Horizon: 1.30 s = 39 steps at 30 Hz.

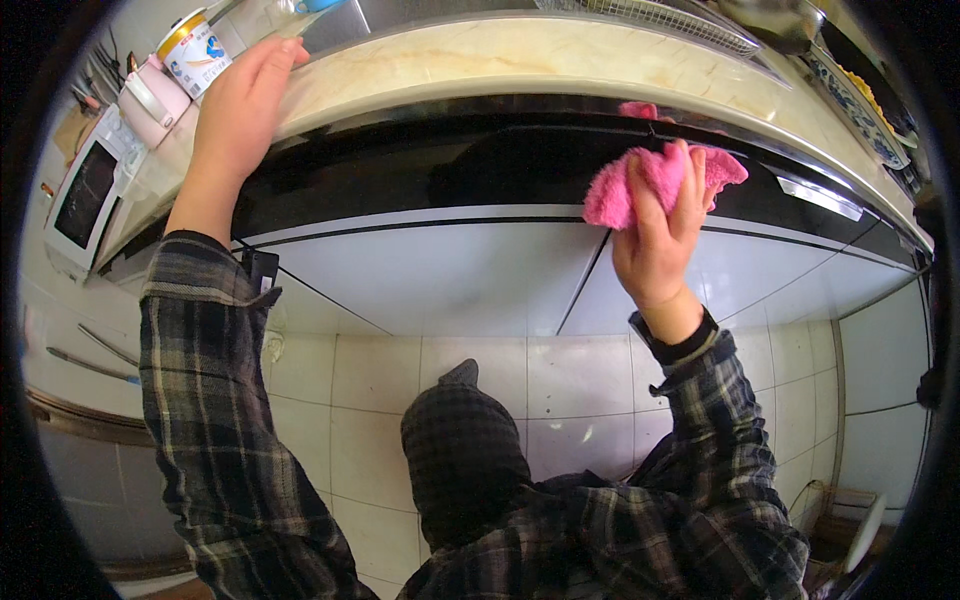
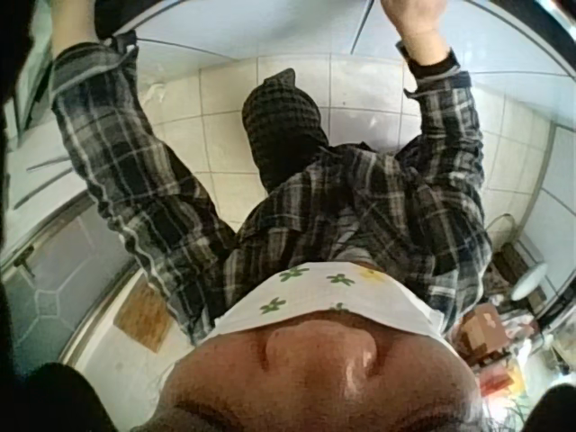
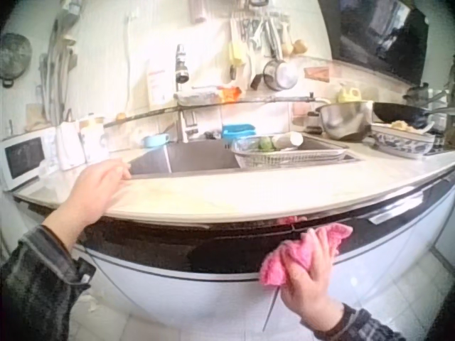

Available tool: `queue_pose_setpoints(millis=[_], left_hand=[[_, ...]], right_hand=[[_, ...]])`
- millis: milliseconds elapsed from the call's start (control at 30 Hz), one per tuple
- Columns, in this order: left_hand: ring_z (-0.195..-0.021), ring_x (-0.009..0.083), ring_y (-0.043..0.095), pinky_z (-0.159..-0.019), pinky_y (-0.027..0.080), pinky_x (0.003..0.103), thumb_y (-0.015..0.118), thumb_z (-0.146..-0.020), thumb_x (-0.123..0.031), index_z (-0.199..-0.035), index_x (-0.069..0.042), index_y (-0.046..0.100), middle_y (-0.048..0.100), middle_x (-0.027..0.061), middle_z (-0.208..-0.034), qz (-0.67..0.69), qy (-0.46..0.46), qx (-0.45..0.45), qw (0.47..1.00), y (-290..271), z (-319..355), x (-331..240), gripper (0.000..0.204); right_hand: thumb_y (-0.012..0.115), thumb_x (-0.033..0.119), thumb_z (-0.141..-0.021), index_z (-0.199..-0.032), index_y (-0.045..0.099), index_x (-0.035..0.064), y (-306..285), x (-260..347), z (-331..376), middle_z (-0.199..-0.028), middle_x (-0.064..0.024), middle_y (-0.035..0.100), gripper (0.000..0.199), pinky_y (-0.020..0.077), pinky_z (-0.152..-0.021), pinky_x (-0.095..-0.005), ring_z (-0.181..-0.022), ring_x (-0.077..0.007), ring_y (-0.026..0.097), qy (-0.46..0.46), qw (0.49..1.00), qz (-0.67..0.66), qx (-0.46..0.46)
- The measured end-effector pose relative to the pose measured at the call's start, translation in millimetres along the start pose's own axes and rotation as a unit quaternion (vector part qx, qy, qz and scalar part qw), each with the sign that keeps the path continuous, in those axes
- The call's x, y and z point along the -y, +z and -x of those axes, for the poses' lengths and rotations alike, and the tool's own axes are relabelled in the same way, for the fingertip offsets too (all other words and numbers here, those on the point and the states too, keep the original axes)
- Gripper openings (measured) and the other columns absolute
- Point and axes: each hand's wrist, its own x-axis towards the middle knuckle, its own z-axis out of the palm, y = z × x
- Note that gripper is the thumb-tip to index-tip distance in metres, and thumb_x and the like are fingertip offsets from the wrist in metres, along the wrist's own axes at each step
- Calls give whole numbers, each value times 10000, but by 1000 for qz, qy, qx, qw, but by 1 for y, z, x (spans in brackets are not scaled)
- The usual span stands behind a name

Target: The person wipes the front of kitchen cabinets using a pink cloth. They move along the cabinet line, wiping multiple doors and drawer fronts in sequence.

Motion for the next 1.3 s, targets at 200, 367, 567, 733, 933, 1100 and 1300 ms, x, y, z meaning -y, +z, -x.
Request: queue_pose_setpoints(millis=[200, 367, 567, 733, 933, 1100, 1300], left_hand=[[-1010, 223, 610, -913, 430, 301, 456, -986, -386, -1011, -21, 651, 682, 109, -1035, -9, -1, -5, 1000, 2, -1, 2, 414], [-1092, 217, 597, -959, 410, 295, 458, -986, -375, -1001, -13, 653, 679, 105, -1116, -7, -13, 22, 1000, 0, -1, -1, 411], [-1127, 217, 584, -997, 391, 292, 452, -993, -354, -1002, -9, 654, 666, 114, -1170, 13, 8, 10, 1000, 1, -4, 7, 400], [-1206, 216, 526, -1062, 322, 302, 418, -1011, -319, -1017, -15, 646, 613, 132, -1267, 73, 2, 37, 997, -4, -5, 14, 380], [-1239, 232, 506, -1083, 302, 318, 390, -1010, -284, -1011, -23, 635, 597, 156, -1284, 44, 18, 61, 997, -7, -7, 17, 358], [-1263, 246, 491, -1098, 288, 324, 355, -1009, -252, -1029, -52, 625, 580, 160, -1315, -6, 47, 89, 995, -11, -12, 19, 336], [-1324, 257, 437, -1131, 248, 345, 317, -1011, -210, -1089, -44, 614, 538, 161, -1366, -39, 20, 101, 994, -12, -10, 19, 348]], right_hand=[[554, 263, -825, -1145, 670, 237, 37, 17, 110, -1420, -8, 503, 342, 306, -1076, -399, -1233, -179, 509, -242, 945, -57, 214], [494, 278, -934, -1406, 486, 186, 48, -14, 200, -1475, 27, 433, 481, 324, -1100, -269, -1234, -111, 485, -474, 721, 22, 505], [536, 290, -875, -1262, 620, 204, 16, -17, 133, -1483, 2, 433, 405, 353, -1067, -322, -1265, -148, 479, -275, 890, -60, 358], [591, 261, -811, -1003, 695, 224, -10, -25, 58, -1388, -40, 546, 222, 286, -1068, -466, -1214, -237, 538, -184, 972, 4, 149], [592, 308, -818, -915, 699, 244, 20, -16, 127, -1389, -10, 544, 158, 330, -961, -371, -1193, -158, 538, -195, 969, -36, 149], [471, 242, -925, -1399, 482, 194, 57, -15, 257, -1505, 40, 397, 477, 283, -1118, -310, -1292, -145, 453, -240, 862, -108, 433], [433, 194, -953, -1469, 374, 168, 53, -70, 354, -1505, 43, 382, 520, 313, -1125, -301, -1350, -142, 400, -369, 725, 15, 581]])
